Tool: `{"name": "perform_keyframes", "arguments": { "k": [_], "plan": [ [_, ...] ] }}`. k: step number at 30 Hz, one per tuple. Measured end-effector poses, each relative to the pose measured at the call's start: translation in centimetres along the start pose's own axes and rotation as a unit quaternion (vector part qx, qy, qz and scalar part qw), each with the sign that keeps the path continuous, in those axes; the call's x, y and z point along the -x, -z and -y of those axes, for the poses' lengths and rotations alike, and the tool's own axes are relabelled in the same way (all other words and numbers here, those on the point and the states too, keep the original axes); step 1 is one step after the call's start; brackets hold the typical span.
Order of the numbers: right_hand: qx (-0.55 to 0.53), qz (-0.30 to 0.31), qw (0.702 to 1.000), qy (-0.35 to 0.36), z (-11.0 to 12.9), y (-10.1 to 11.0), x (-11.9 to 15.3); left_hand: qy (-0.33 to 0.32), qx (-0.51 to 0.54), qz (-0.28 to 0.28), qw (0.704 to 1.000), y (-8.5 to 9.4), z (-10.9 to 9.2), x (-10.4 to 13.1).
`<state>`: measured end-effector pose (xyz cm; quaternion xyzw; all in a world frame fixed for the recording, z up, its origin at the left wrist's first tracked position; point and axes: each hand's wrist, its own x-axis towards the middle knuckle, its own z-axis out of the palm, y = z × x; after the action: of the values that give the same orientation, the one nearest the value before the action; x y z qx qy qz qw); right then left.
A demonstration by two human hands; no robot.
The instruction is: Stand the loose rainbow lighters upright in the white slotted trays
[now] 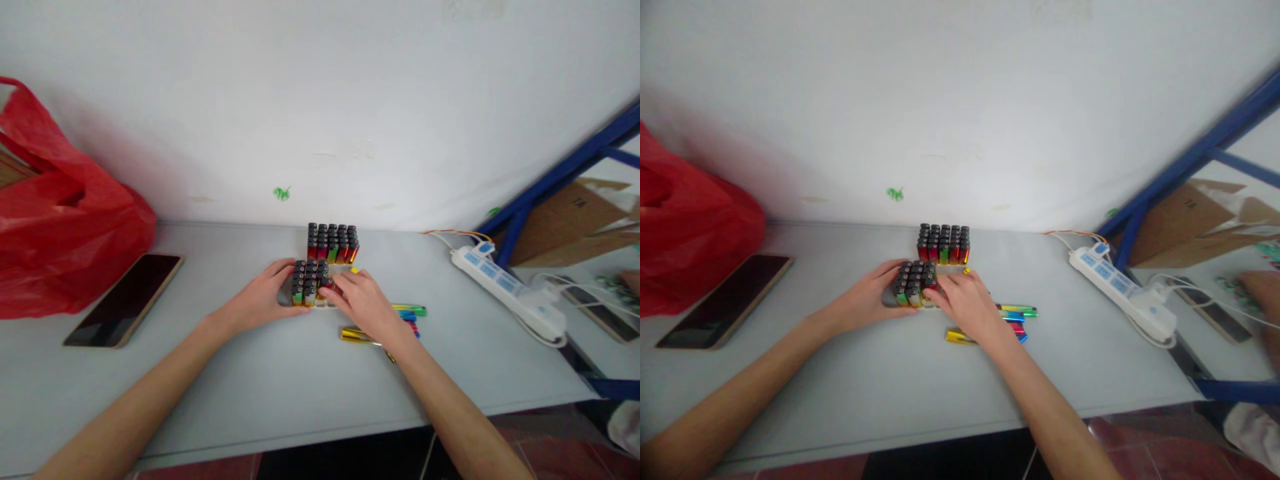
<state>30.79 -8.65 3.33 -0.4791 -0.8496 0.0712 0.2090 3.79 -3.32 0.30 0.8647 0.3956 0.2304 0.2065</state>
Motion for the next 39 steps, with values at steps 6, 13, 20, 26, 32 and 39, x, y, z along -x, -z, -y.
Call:
{"name": "perform_keyframes", "arguments": {
  "k": [6,13,20,26,32,39],
  "plan": [
    [-0.123,-0.007,0.99,-0.069,-3.3,3.6,1.1,0.012,0.014,0.005,1.0,0.0,0.1,0.0],
    [-0.119,-0.014,0.979,-0.168,-8.6,8.7,7.7,0.021,0.019,0.008,1.0,-0.1,0.2,-0.1],
    [-0.135,0.028,0.969,-0.204,-9.0,8.4,14.4,0.017,0.007,0.018,1.0,0.0,0.0,-0.1],
    [-0.082,-0.037,0.983,-0.158,-9.5,6.4,14.7,0.024,0.013,0.017,0.999,0.1,-0.2,-0.1],
    [-0.092,0.007,0.989,-0.118,-9.6,6.1,14.4,0.021,0.018,0.001,1.0,-0.1,0.1,-0.1],
    [-0.114,0.032,0.987,-0.107,-9.4,6.2,13.6,0.018,0.016,0.0,1.0,-0.1,0.0,-0.1]
  ]
}}
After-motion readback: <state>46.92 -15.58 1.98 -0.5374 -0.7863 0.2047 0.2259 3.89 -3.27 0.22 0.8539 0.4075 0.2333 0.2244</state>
